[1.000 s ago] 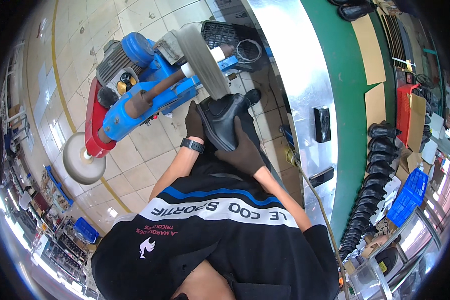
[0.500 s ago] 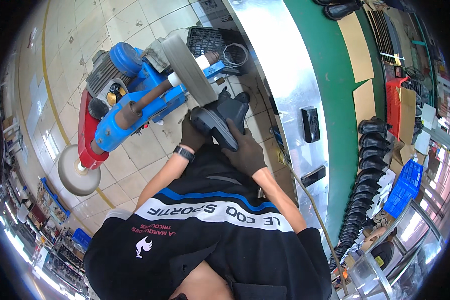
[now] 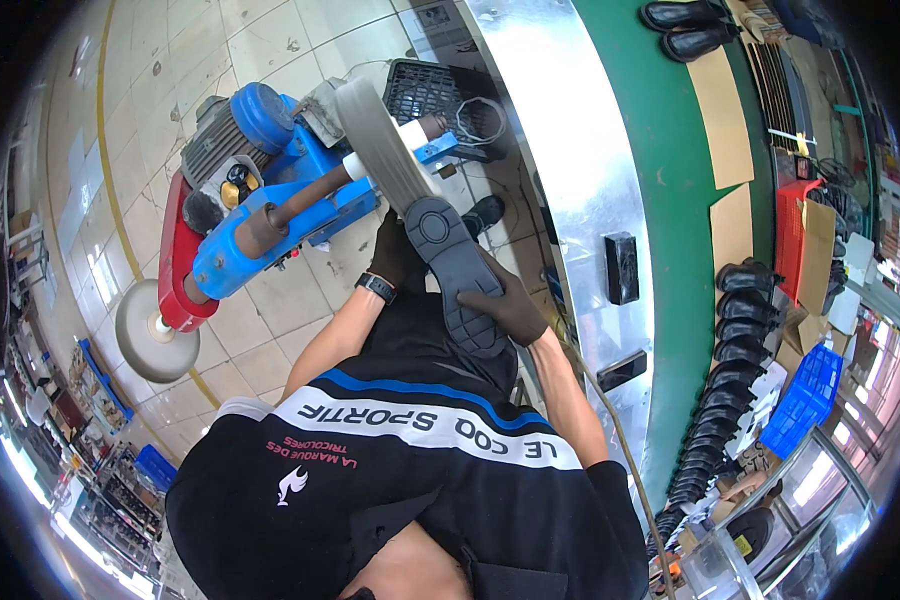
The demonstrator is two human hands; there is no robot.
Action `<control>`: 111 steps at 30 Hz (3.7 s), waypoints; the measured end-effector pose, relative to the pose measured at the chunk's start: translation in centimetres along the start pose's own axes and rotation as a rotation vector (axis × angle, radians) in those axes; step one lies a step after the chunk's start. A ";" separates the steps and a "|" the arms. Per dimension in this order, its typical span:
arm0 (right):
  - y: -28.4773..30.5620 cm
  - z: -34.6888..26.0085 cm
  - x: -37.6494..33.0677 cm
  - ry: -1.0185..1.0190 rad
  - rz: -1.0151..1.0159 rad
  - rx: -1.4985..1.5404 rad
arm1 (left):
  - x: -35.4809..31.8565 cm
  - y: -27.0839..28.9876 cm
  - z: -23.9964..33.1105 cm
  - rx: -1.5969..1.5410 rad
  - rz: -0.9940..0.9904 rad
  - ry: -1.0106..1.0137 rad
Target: The person uses a rotating buffing machine to polish the exterior of black leather boots. They pick up boots from a green conveyor belt, press them against the spinning wheel to smooth the surface, and then place them back on the belt. The process is repeated for multiple boots throughout the clip.
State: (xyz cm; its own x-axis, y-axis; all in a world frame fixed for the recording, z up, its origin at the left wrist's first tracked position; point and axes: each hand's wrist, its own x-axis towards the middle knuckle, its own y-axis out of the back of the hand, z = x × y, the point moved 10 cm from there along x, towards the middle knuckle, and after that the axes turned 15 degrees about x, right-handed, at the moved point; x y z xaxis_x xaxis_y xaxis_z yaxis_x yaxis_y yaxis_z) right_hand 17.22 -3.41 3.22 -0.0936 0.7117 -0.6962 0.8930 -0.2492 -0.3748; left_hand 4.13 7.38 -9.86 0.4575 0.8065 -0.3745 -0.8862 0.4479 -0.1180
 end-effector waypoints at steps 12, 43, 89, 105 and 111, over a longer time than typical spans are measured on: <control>0.2 4.8 1.1 -0.204 -0.033 0.698 | 1.0 1.8 -4.8 -0.022 0.048 0.036; 4.0 5.4 10.7 0.155 0.230 0.128 | 2.2 4.7 -4.4 -0.135 -0.304 0.089; 1.8 -14.3 -18.5 0.669 0.234 0.519 | -7.9 -12.3 42.8 1.300 -0.426 -0.799; 2.1 -19.2 -14.2 0.636 -0.189 0.786 | -4.8 -16.6 49.1 0.691 -0.575 -0.702; 5.6 -23.6 -8.3 0.670 -0.644 0.650 | -4.6 -19.8 47.5 0.701 -0.774 -0.857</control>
State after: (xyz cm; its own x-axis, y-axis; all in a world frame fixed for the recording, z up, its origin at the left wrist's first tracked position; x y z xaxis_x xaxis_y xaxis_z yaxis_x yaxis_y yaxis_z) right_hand 33.37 4.78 21.31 -0.0237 0.9904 0.1360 0.3479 0.1357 -0.9277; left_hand 23.03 13.17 37.92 0.9478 0.1295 0.2912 -0.2769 0.7873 0.5510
